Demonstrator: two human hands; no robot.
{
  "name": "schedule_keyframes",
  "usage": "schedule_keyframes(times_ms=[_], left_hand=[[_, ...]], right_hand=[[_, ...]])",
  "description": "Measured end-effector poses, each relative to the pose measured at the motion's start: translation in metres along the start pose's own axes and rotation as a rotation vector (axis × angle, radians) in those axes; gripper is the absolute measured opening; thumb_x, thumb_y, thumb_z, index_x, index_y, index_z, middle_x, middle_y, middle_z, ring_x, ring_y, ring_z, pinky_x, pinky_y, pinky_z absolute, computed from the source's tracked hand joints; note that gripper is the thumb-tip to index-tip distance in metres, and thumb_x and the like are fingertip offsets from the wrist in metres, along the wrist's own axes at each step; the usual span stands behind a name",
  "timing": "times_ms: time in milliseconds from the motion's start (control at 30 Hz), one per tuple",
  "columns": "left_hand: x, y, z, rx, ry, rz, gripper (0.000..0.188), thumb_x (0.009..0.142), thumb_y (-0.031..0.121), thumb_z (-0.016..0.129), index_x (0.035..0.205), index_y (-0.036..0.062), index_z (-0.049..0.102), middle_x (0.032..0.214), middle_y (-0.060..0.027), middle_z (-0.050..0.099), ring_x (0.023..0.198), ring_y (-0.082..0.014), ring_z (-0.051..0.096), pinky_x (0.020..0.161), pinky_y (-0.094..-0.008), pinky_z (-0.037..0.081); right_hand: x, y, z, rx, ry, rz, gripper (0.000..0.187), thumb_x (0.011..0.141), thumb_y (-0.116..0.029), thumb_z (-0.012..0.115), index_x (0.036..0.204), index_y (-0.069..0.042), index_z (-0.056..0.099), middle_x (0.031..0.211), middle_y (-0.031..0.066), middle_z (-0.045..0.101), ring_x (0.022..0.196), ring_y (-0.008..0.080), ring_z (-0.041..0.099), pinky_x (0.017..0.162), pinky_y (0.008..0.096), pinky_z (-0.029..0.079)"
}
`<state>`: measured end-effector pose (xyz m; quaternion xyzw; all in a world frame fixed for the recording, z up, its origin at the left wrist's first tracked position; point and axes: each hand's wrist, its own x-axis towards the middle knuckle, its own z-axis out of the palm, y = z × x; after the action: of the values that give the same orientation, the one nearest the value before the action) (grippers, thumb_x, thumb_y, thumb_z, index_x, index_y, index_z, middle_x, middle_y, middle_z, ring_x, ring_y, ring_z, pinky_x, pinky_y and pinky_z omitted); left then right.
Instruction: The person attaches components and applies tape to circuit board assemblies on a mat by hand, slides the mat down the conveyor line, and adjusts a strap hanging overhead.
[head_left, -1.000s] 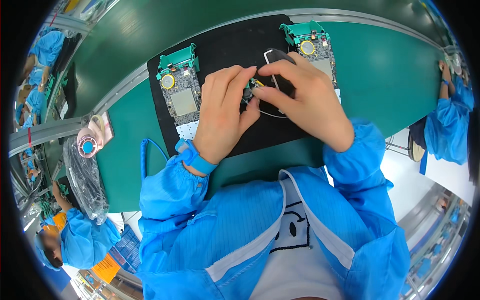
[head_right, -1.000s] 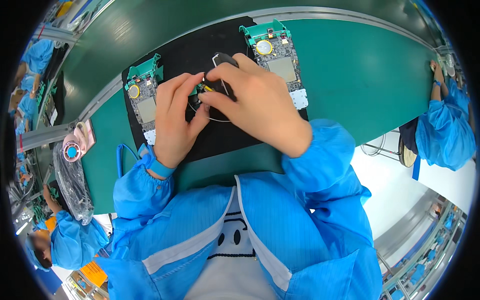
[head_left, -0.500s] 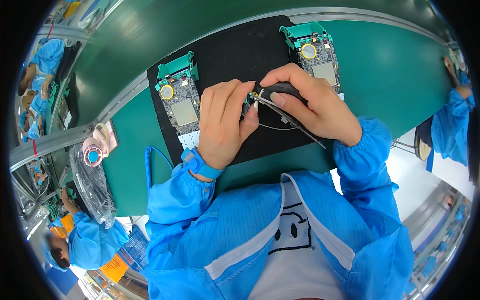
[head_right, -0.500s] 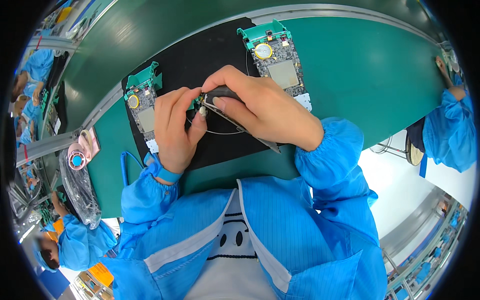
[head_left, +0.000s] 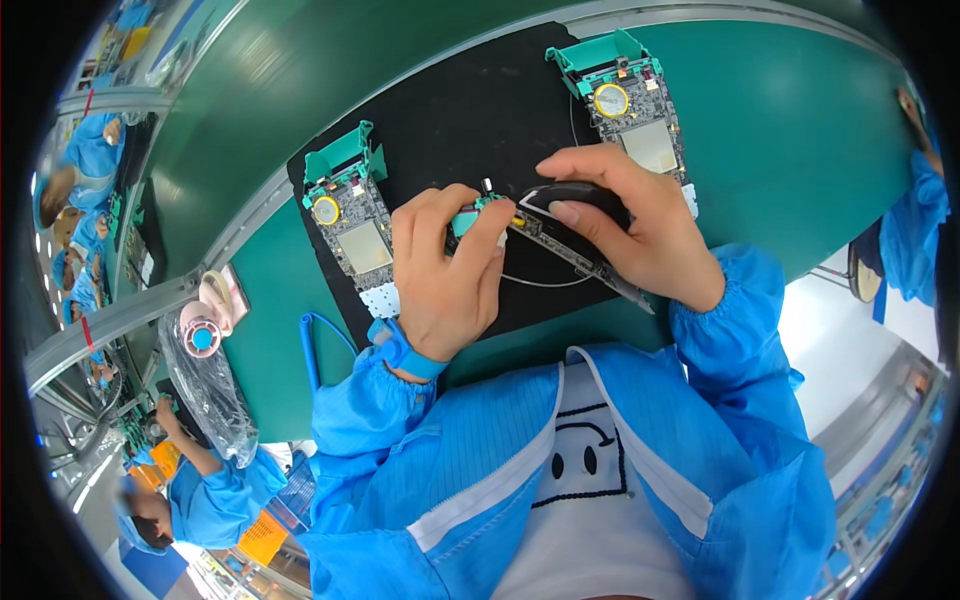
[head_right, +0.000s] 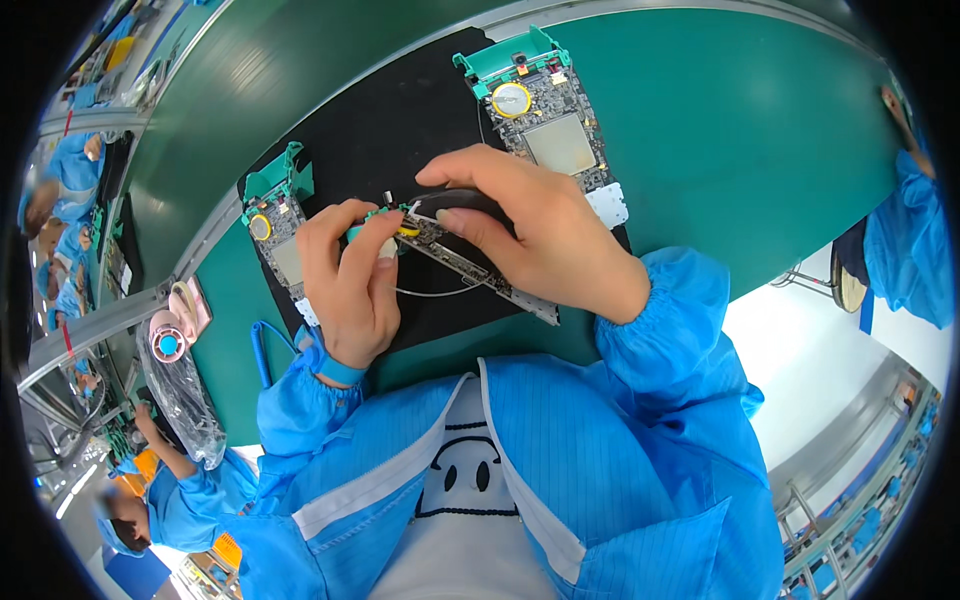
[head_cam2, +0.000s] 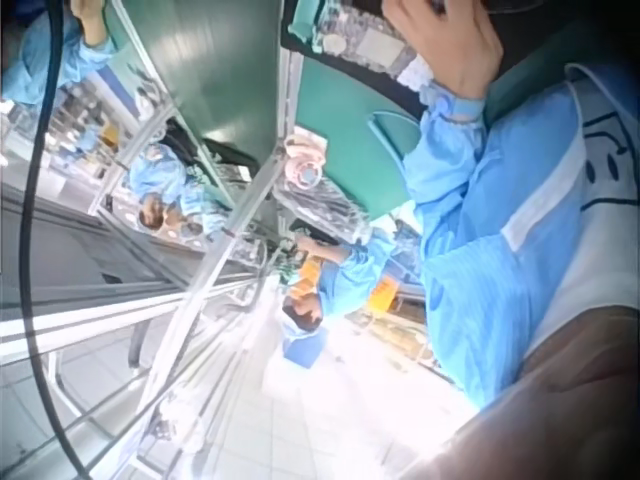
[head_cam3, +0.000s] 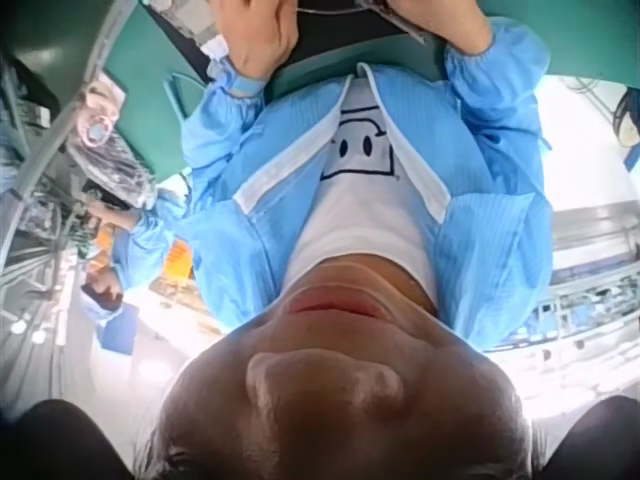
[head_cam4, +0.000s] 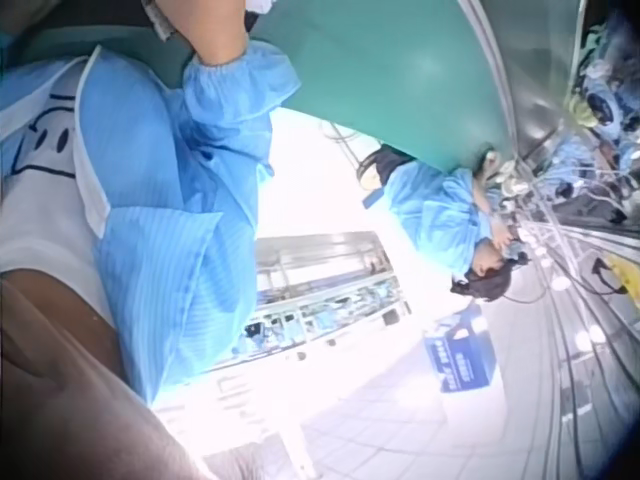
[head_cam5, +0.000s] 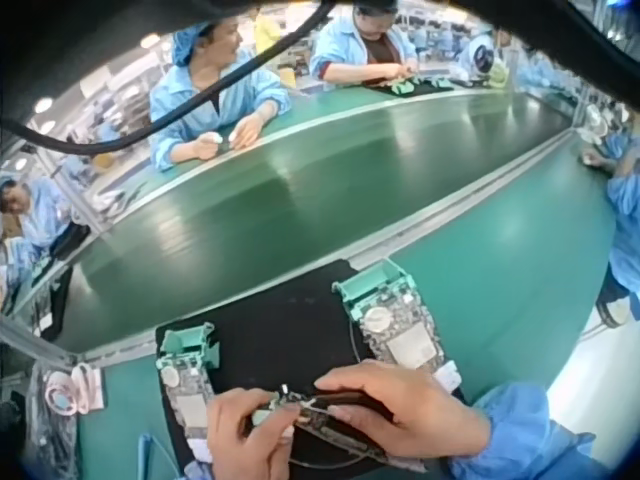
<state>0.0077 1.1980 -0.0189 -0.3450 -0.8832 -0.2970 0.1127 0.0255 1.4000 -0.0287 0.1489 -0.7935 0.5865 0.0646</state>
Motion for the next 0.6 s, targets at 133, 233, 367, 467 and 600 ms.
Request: schedule_keyframes(times_ms=[133, 233, 367, 467, 600], left_hand=[[-0.004, 0.001, -0.001, -0.043, 0.018, -0.039, 0.043, 0.062, -0.005, 0.064, 0.102, 0.0108, 0.062, 0.106, -0.0134, 0.052, 0.095, -0.0337, 0.049, 0.080, -0.0413, 0.042], [-0.004, 0.000, -0.001, -0.019, 0.021, -0.039, 0.044, 0.061, -0.006, 0.065, 0.101, 0.0116, 0.062, 0.107, -0.0136, 0.052, 0.095, -0.0336, 0.049, 0.080, -0.0413, 0.042], [-0.003, 0.000, -0.001, -0.022, 0.034, -0.017, 0.044, 0.060, -0.007, 0.064, 0.100, 0.0118, 0.062, 0.107, -0.0136, 0.052, 0.095, -0.0338, 0.049, 0.080, -0.0418, 0.042], [-0.001, -0.001, -0.002, -0.027, 0.015, -0.008, 0.043, 0.060, -0.008, 0.064, 0.098, 0.0115, 0.062, 0.107, -0.0138, 0.052, 0.094, -0.0341, 0.049, 0.080, -0.0420, 0.042], [0.004, -0.002, -0.009, -0.075, -0.057, -0.027, 0.041, 0.062, -0.007, 0.064, 0.098, 0.0109, 0.062, 0.105, -0.0136, 0.051, 0.095, -0.0342, 0.049, 0.080, -0.0423, 0.042]], right_hand=[[-0.001, 0.000, 0.009, 0.000, 0.029, 0.002, 0.025, 0.080, 0.003, 0.063, 0.104, -0.002, 0.059, 0.094, 0.0106, 0.061, 0.083, 0.0198, 0.062, 0.071, 0.0268, 0.050], [-0.002, 0.001, 0.010, 0.040, 0.020, -0.048, 0.024, 0.076, 0.006, 0.064, 0.099, -0.001, 0.060, 0.088, 0.0107, 0.061, 0.077, 0.0206, 0.061, 0.065, 0.0276, 0.048], [-0.006, 0.006, 0.012, 0.113, 0.022, -0.166, 0.023, 0.072, 0.009, 0.065, 0.093, 0.000, 0.061, 0.082, 0.0107, 0.060, 0.070, 0.0225, 0.057, 0.058, 0.0284, 0.045], [-0.006, 0.001, 0.012, 0.056, 0.039, -0.167, 0.023, 0.072, 0.009, 0.065, 0.093, 0.001, 0.062, 0.080, 0.0116, 0.060, 0.070, 0.0234, 0.057, 0.059, 0.0295, 0.045], [-0.005, -0.004, -0.001, 0.030, 0.029, -0.163, 0.026, 0.072, 0.012, 0.061, 0.095, 0.000, 0.063, 0.083, 0.0128, 0.059, 0.070, 0.0237, 0.057, 0.060, 0.0294, 0.045]])
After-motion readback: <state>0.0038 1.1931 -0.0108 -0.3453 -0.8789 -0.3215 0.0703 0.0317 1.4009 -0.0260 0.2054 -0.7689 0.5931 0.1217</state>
